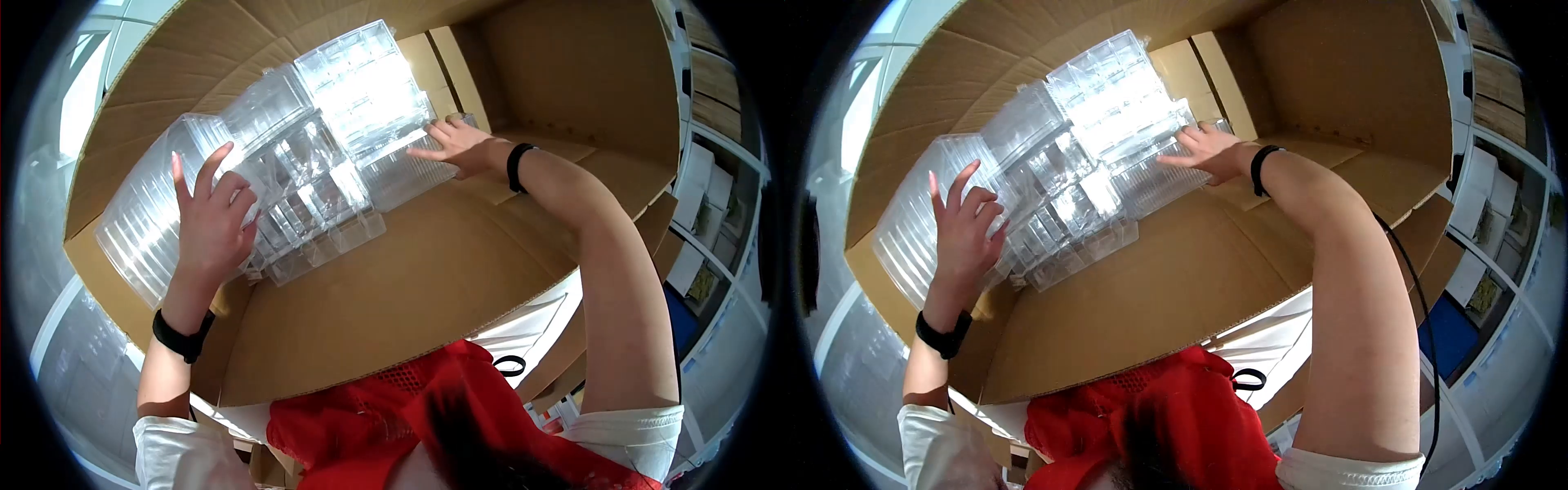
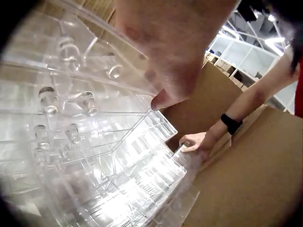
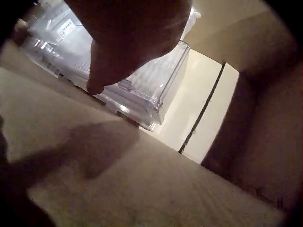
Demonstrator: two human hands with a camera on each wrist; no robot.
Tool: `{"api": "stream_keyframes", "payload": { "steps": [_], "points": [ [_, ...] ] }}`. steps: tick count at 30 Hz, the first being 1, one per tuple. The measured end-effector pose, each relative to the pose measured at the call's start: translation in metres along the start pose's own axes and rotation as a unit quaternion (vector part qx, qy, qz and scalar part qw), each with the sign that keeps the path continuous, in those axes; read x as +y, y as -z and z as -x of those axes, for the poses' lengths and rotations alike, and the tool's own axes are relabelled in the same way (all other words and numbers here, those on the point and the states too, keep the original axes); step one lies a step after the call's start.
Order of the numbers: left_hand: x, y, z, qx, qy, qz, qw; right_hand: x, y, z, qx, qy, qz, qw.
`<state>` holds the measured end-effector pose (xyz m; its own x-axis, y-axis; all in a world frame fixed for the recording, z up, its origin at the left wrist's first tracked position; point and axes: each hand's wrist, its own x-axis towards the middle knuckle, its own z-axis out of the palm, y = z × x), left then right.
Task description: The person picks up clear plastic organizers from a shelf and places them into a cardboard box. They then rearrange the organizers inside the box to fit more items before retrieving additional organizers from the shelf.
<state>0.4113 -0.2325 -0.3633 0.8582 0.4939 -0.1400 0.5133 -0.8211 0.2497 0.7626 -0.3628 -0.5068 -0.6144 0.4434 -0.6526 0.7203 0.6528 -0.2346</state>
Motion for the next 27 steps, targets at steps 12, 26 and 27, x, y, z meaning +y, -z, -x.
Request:
{"api": "stream_keyframes", "payload": {
  "steps": [12, 26, 27],
  "points": [
    [0.001, 0.002, 0.0, 0.007, -0.003, -0.009, 1.0, -0.01, -0.029, -0.027, -0.039, -0.014, -0.02, 0.999],
    [0.002, 0.002, 0.003, 0.005, -0.003, -0.012, 1.0, -0.009, 0.0, -0.041, -0.148, -0.103, -0.112, 0.977],
    [0.002, 0.003, 0.003, -0.005, 0.005, -0.013, 1.0, -0.008, 0.005, -0.047, -0.166, -0.121, -0.151, 0.967]
  ]
}}
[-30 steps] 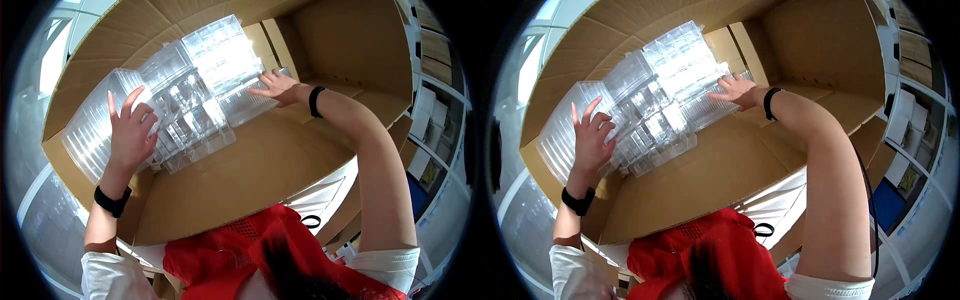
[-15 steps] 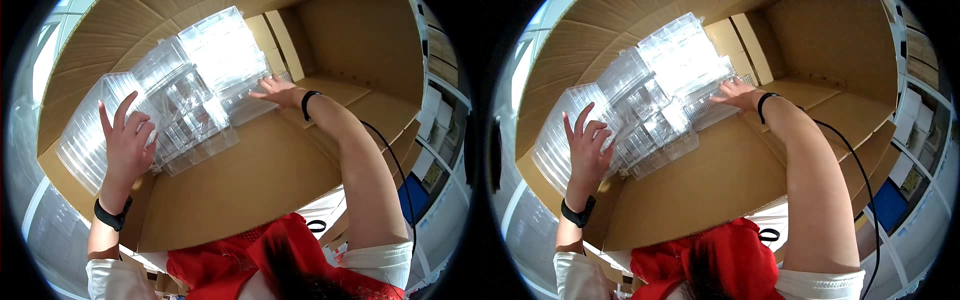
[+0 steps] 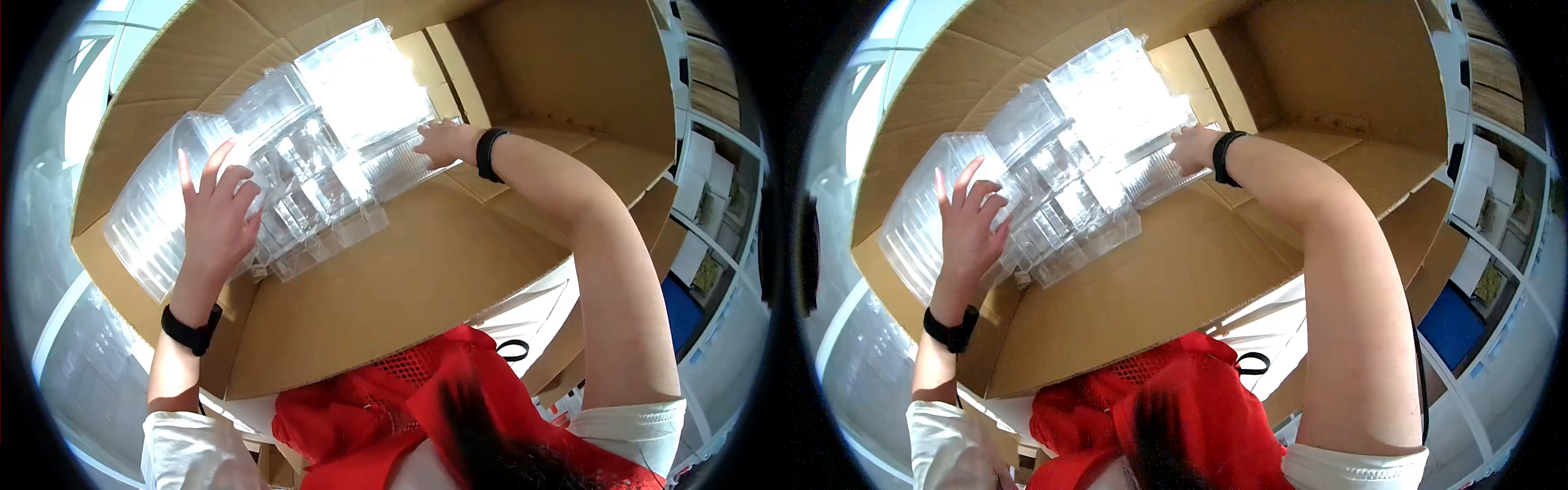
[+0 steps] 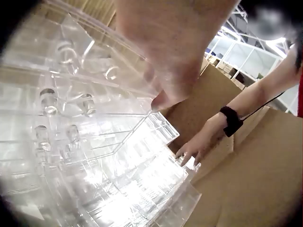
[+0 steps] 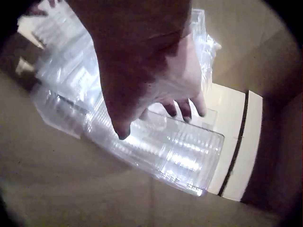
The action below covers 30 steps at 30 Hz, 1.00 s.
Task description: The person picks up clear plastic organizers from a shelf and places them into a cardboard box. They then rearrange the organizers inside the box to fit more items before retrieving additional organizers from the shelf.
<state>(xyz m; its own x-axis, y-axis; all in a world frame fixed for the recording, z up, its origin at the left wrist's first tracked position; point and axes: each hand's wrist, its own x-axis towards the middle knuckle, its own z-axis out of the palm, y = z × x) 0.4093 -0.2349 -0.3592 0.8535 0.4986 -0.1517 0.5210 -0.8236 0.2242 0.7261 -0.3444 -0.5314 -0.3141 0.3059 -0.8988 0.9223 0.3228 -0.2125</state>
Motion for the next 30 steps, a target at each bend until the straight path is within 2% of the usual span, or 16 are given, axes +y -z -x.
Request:
{"api": "stream_keyframes", "payload": {
  "steps": [1, 2, 7, 8, 9, 15, 18, 21, 22, 23, 24, 25, 26, 28, 29, 30],
  "points": [
    [0.0, 0.003, 0.0, -0.005, 0.002, 0.008, 1.0, -0.002, 0.005, 0.001, -0.021, -0.016, -0.042, 0.999],
    [0.001, 0.006, 0.001, -0.009, 0.004, 0.016, 1.0, -0.008, 0.008, 0.009, 0.044, -0.01, -0.054, 0.998],
    [-0.008, 0.019, 0.031, -0.011, 0.056, -0.008, 0.998, -0.006, -0.046, -0.026, -0.272, -0.049, -0.013, 0.961],
    [-0.016, 0.02, 0.044, -0.023, 0.108, -0.033, 0.993, -0.017, -0.036, -0.006, -0.268, -0.054, -0.072, 0.959],
    [-0.018, 0.027, 0.055, -0.031, 0.146, -0.048, 0.988, -0.03, -0.024, 0.022, -0.148, -0.076, -0.076, 0.983],
    [-0.026, 0.052, 0.114, -0.07, 0.295, -0.036, 0.952, -0.055, 0.002, 0.009, -0.216, -0.078, -0.061, 0.971],
    [-0.04, 0.031, 0.131, 0.034, 0.248, 0.124, 0.96, -0.057, 0.005, 0.006, -0.17, -0.057, -0.013, 0.984],
    [-0.041, 0.031, 0.124, 0.097, 0.248, 0.163, 0.95, -0.043, 0.019, -0.017, -0.168, 0.019, -0.166, 0.971],
    [-0.042, 0.03, 0.121, 0.111, 0.251, 0.159, 0.948, -0.049, 0.035, -0.02, -0.106, -0.012, -0.329, 0.938],
    [-0.043, 0.028, 0.118, 0.126, 0.253, 0.156, 0.947, -0.051, 0.052, -0.023, 0.044, 0.055, -0.403, 0.912],
    [-0.044, 0.025, 0.116, 0.156, 0.313, 0.182, 0.919, -0.061, 0.083, -0.001, 0.094, 0.043, -0.519, 0.849],
    [-0.044, 0.021, 0.112, 0.184, 0.372, 0.21, 0.885, -0.073, 0.098, 0.009, 0.136, 0.206, -0.663, 0.707],
    [-0.042, 0.017, 0.109, 0.21, 0.428, 0.238, 0.846, -0.087, 0.111, 0.006, 0.147, 0.208, -0.749, 0.612],
    [-0.059, 0.011, 0.116, 0.199, 0.407, 0.437, 0.777, -0.112, 0.141, 0.016, 0.139, 0.204, -0.754, 0.609],
    [-0.064, 0.009, 0.119, 0.191, 0.39, 0.527, 0.73, -0.121, 0.155, 0.023, 0.101, 0.28, -0.739, 0.604],
    [-0.055, 0.018, 0.111, 0.184, 0.451, 0.525, 0.698, -0.138, 0.165, 0.019, 0.127, 0.245, -0.763, 0.584]
  ]
}}
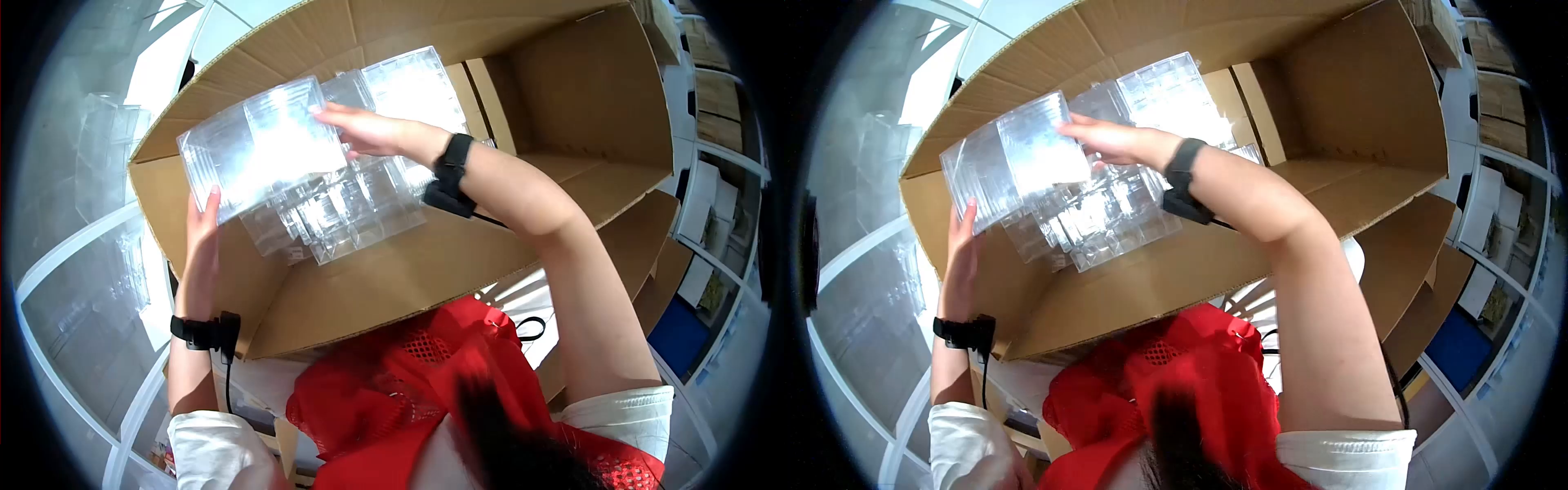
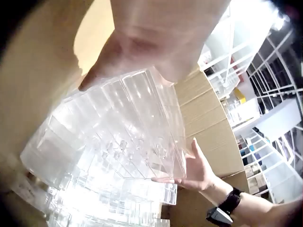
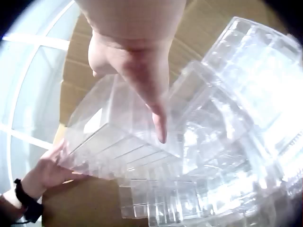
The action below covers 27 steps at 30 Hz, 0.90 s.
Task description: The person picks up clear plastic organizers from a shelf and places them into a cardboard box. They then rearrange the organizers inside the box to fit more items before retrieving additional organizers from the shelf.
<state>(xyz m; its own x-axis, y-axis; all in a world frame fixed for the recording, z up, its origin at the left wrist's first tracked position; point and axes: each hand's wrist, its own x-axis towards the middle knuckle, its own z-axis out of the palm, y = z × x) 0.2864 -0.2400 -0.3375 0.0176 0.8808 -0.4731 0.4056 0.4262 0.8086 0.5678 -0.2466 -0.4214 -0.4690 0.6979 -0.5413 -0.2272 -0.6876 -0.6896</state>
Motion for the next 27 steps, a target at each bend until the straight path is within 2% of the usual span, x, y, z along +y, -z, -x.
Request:
{"api": "stream_keyframes", "payload": {
  "steps": [3, 4, 5, 7, 9, 11, 13, 15, 17, 19, 20, 23, 24, 27],
  "points": [
    [0.005, 0.01, -0.001, -0.041, 0.065, -0.071, 0.995, -0.014, -0.002, -0.008, -0.01, 0.036, 0.12, 0.992],
    [0.007, 0.009, -0.001, -0.047, 0.065, -0.072, 0.994, -0.019, 0.002, -0.004, 0.024, 0.031, 0.148, 0.988],
    [0.017, 0.005, 0.005, -0.062, 0.052, -0.068, 0.994, -0.038, -0.005, 0.025, 0.084, 0.037, 0.195, 0.976],
    [0.043, -0.016, 0.025, -0.095, 0.028, -0.057, 0.993, -0.057, 0.007, 0.062, 0.074, 0.054, 0.256, 0.962],
    [0.059, -0.042, 0.038, -0.112, 0.048, -0.043, 0.992, -0.069, 0.029, 0.099, 0.14, 0.049, 0.325, 0.934],
    [0.095, -0.079, 0.059, -0.131, 0.076, -0.071, 0.986, -0.086, 0.05, 0.146, 0.143, 0.049, 0.333, 0.931],
    [0.102, -0.112, 0.065, -0.24, 0.076, -0.037, 0.967, -0.095, 0.065, 0.19, 0.174, 0.023, 0.342, 0.923],
    [0.087, -0.15, 0.057, -0.305, 0.141, -0.006, 0.942, -0.083, 0.101, 0.217, 0.183, 0.026, 0.374, 0.909],
    [0.074, -0.194, 0.059, -0.287, 0.231, 0.005, 0.93, -0.072, 0.114, 0.241, 0.211, -0.053, 0.319, 0.922],
    [0.054, -0.222, 0.061, -0.337, 0.246, 0.045, 0.908, -0.063, 0.128, 0.255, 0.22, -0.139, 0.315, 0.913],
    [0.045, -0.235, 0.059, -0.385, 0.253, 0.075, 0.885, -0.054, 0.139, 0.256, 0.214, -0.151, 0.308, 0.915],
    [0.035, -0.257, 0.051, -0.356, 0.257, 0.031, 0.898, -0.03, 0.169, 0.248, 0.189, -0.199, 0.306, 0.912],
    [0.01, -0.266, 0.037, -0.363, 0.26, 0.02, 0.895, -0.028, 0.172, 0.241, 0.177, -0.221, 0.319, 0.904],
    [-0.001, -0.271, 0.037, -0.34, 0.283, -0.076, 0.894, -0.018, 0.18, 0.211, 0.136, -0.261, 0.337, 0.894]
  ]
}}
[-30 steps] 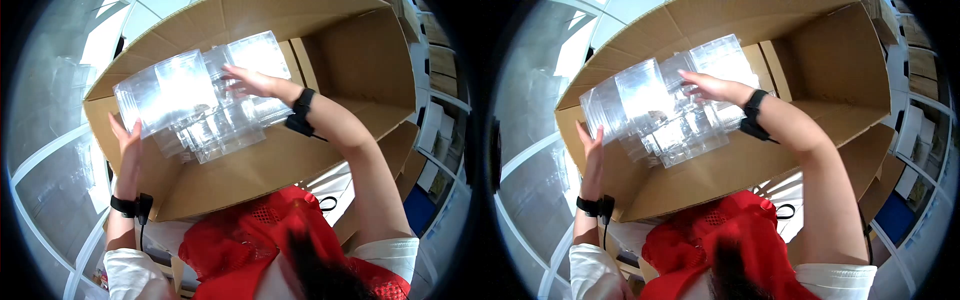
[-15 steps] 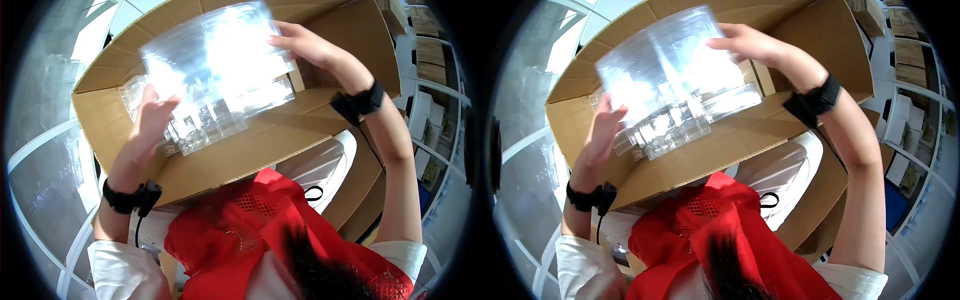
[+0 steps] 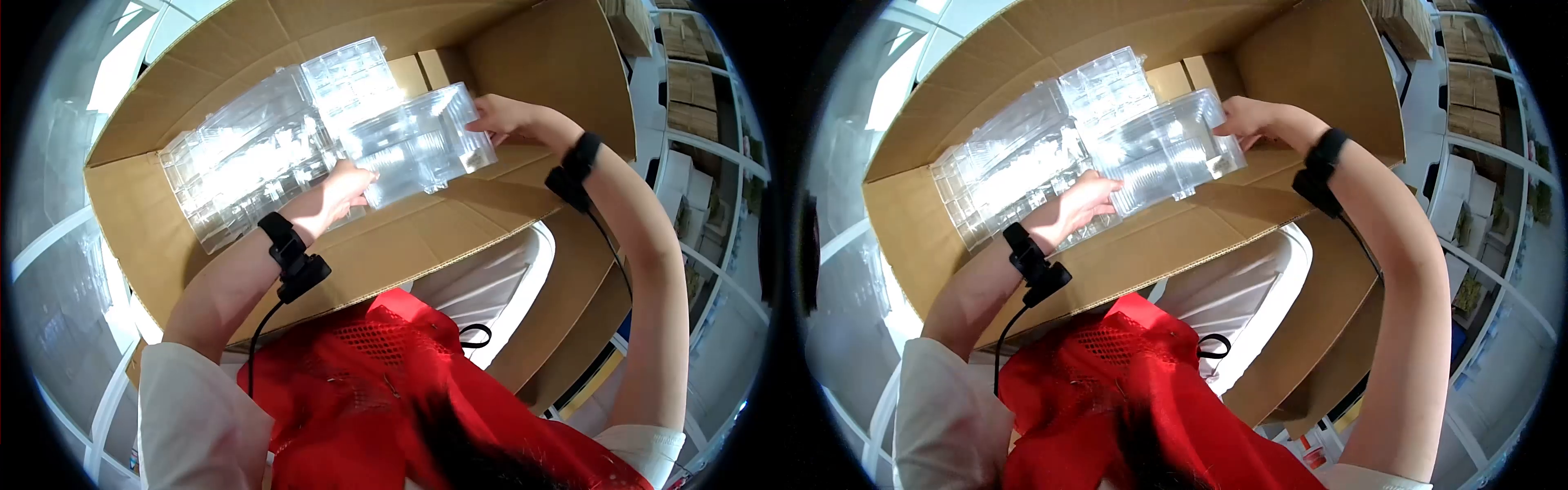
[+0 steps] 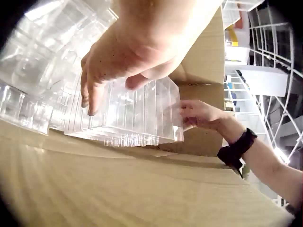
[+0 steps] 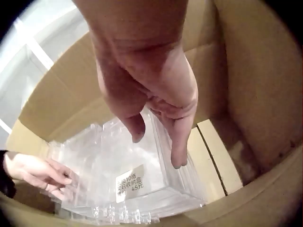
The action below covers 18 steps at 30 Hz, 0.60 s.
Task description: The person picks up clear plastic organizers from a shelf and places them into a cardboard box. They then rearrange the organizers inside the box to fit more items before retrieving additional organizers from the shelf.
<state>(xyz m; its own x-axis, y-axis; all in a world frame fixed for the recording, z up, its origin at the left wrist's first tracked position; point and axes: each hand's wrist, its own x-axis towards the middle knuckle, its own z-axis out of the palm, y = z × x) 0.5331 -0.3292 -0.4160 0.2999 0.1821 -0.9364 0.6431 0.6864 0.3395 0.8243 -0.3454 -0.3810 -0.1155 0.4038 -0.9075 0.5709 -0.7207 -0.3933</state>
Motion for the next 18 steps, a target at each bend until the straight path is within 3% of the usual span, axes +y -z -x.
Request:
{"api": "stream_keyframes", "payload": {
  "steps": [1, 4, 7, 9, 11, 12, 13, 14, 16, 18],
  "points": [
    [-0.005, 0.005, -0.001, -0.062, -0.02, 0.048, 0.997, 0.003, 0.0, -0.016, -0.022, 0.005, 0.0, 1.0],
    [-0.024, 0.005, -0.009, -0.02, -0.011, 0.09, 0.996, 0.009, -0.01, -0.052, -0.038, -0.009, 0.006, 0.999],
    [-0.025, 0.017, -0.003, -0.038, -0.029, 0.098, 0.994, 0.014, -0.021, -0.062, -0.077, -0.023, -0.022, 0.997],
    [-0.02, 0.021, -0.001, -0.024, -0.027, 0.097, 0.995, 0.019, -0.033, -0.063, -0.046, -0.015, 0.049, 0.998],
    [-0.008, 0.013, 0.009, 0.08, -0.148, -0.094, 0.981, 0.024, -0.032, -0.075, -0.038, -0.038, 0.072, 0.996],
    [-0.007, 0.012, 0.013, 0.13, -0.204, -0.19, 0.951, 0.025, -0.031, -0.082, -0.031, -0.076, 0.13, 0.988],
    [-0.016, 0.011, 0.009, 0.157, -0.337, -0.241, 0.897, 0.015, -0.032, -0.084, -0.022, -0.114, 0.187, 0.975],
    [-0.015, 0.013, 0.01, 0.124, -0.37, -0.352, 0.851, -0.001, -0.035, -0.081, -0.014, -0.15, 0.243, 0.958],
    [-0.012, 0.015, 0.011, 0.055, -0.417, -0.557, 0.717, -0.027, -0.039, -0.066, 0.015, -0.124, 0.333, 0.935],
    [-0.019, 0.012, 0.008, 0.02, -0.373, -0.652, 0.66, -0.048, -0.042, -0.051, 0.021, -0.124, 0.38, 0.916]
  ]
}}
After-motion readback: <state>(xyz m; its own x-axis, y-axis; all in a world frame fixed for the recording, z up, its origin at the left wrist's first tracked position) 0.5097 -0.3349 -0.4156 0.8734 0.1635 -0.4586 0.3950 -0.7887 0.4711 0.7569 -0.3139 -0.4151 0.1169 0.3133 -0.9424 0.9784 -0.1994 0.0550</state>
